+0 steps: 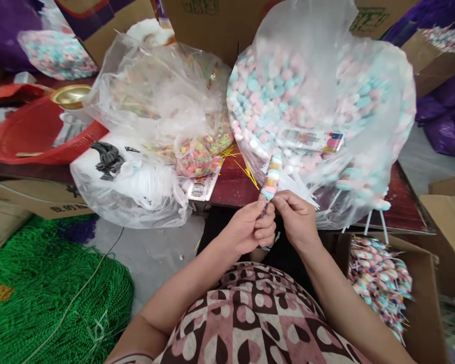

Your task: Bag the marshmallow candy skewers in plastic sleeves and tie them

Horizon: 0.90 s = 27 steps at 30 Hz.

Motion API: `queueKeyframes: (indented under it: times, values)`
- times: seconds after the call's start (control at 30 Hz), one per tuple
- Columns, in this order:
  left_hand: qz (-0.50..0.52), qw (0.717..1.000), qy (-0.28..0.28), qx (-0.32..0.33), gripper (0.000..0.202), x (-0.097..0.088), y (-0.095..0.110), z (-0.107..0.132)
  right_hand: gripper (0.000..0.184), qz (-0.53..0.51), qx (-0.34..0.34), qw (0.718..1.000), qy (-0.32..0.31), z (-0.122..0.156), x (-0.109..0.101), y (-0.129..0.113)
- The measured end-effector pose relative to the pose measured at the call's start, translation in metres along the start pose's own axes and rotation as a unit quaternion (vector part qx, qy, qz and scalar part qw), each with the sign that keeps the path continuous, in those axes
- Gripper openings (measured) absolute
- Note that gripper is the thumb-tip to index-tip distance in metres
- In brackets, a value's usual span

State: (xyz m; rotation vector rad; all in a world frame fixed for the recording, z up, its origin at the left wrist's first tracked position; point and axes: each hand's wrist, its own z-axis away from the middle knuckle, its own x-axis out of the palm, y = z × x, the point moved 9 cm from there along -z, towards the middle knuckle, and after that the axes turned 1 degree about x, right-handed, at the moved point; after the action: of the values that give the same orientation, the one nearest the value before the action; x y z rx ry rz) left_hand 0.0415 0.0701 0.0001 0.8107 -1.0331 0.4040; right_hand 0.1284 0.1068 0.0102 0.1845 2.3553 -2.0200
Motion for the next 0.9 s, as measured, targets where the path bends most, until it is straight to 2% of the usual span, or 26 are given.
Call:
queueKeyframes:
  times: [0.07, 0.13, 0.27, 0.43, 0.53, 0.73, 0.9]
  values:
    - [-0.027, 0.999, 0.036, 0.03, 0.037, -0.009, 0.004, -0.003, 0.016, 0.062, -0.048, 0.997, 0.008, 0.003, -0.001, -0.014]
    - [-0.052, 0.994, 0.071, 0.063, 0.041, -0.02, 0.008, -0.006, 0.016, 0.073, -0.072, 0.995, 0.002, 0.006, 0.0, -0.023]
    - [-0.087, 0.984, 0.119, 0.101, 0.043, -0.034, 0.013, -0.007, 0.017, 0.056, -0.06, 0.996, -0.033, 0.006, 0.005, -0.027]
    - [-0.071, 0.992, 0.058, 0.082, 0.039, -0.018, 0.013, -0.005, 0.015, 0.029, 0.008, 0.999, -0.044, 0.003, -0.001, -0.014]
    - [-0.089, 0.99, 0.058, 0.092, 0.04, -0.013, 0.017, -0.005, 0.014, 0.015, 0.027, 0.999, -0.038, 0.003, -0.004, -0.013]
    - [-0.2, 0.967, 0.095, 0.129, 0.041, -0.015, 0.017, -0.004, 0.014, 0.062, 0.01, 0.998, -0.011, 0.005, -0.005, -0.024]
    - [-0.252, 0.951, 0.112, 0.143, 0.042, -0.017, 0.015, -0.004, 0.013, 0.126, -0.042, 0.991, 0.017, 0.008, -0.005, -0.039]
